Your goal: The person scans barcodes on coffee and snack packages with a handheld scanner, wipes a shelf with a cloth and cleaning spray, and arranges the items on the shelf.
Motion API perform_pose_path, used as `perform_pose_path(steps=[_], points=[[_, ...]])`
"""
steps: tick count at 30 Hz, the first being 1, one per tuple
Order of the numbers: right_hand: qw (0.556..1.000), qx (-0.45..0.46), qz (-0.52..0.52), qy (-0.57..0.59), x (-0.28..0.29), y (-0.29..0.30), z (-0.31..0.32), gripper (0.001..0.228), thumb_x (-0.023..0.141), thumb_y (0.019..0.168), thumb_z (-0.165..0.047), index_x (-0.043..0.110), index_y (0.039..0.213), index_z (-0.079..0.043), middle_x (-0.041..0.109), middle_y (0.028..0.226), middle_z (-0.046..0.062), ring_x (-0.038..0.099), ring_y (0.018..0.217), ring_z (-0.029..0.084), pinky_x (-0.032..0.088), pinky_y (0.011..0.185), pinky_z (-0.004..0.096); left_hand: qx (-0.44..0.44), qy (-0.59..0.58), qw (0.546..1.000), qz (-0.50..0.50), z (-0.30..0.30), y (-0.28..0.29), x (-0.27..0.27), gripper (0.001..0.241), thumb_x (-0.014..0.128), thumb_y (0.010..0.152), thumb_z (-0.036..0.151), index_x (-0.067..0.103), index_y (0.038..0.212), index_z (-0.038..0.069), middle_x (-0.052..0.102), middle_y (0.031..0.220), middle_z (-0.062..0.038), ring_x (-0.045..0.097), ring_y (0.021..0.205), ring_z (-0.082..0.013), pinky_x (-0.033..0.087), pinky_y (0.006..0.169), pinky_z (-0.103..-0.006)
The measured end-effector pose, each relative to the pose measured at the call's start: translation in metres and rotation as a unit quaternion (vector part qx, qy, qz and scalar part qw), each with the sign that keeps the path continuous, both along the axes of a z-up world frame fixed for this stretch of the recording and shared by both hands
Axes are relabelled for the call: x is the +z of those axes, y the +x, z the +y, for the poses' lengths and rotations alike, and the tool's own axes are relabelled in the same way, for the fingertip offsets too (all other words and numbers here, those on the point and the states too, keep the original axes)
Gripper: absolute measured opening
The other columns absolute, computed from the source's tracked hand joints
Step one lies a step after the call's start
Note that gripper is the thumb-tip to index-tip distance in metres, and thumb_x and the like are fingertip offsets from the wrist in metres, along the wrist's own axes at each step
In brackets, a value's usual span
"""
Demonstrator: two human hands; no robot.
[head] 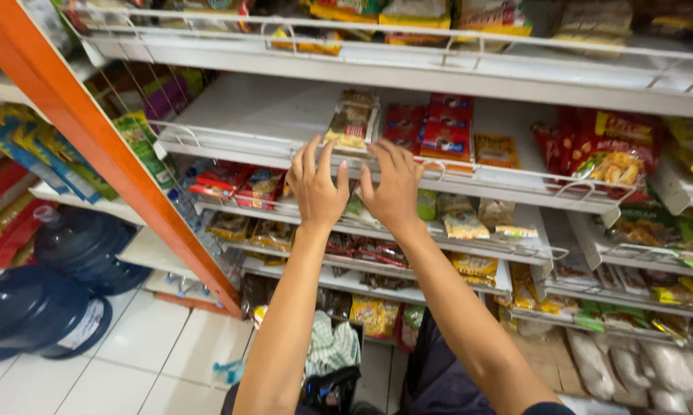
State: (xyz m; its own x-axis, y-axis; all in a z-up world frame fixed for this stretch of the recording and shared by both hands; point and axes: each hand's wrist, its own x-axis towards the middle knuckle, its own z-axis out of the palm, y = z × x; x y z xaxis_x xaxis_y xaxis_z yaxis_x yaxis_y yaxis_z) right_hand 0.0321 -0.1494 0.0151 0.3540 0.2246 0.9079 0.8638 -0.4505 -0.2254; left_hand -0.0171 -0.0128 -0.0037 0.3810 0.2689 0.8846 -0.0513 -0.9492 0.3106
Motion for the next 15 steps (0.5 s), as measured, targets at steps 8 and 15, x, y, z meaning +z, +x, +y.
perform_pose_path(steps=[8,15], points=[[0.97,0.199,0.131,0.056,-0.076,-0.041,-0.004,0.02,0.066,0.097,-0.01,0.065,0.116,-0.005,0.066,0.126,0.015,0.062,0.115,0.033,0.052,0.093,0.039,-0.11,-0.092,0.99,-0.018,-0.032,-0.06,-0.075,0.032,0.067,0.098,0.02,0.065,0.128,0.009,0.059,0.138,-0.017,0.057,0.128,-0.0379,0.044,0.11,-0.0488],[0.912,0.206,0.352,-0.048,-0.239,-0.06,-0.013,0.019,0.064,0.098,-0.01,0.066,0.115,-0.002,0.069,0.108,0.015,0.069,0.093,0.028,0.055,0.077,0.035,-0.083,-0.238,0.96,0.119,-0.048,-0.128,-0.244,0.027,0.068,0.096,0.018,0.066,0.121,0.008,0.06,0.133,-0.017,0.058,0.126,-0.0385,0.047,0.11,-0.0461]])
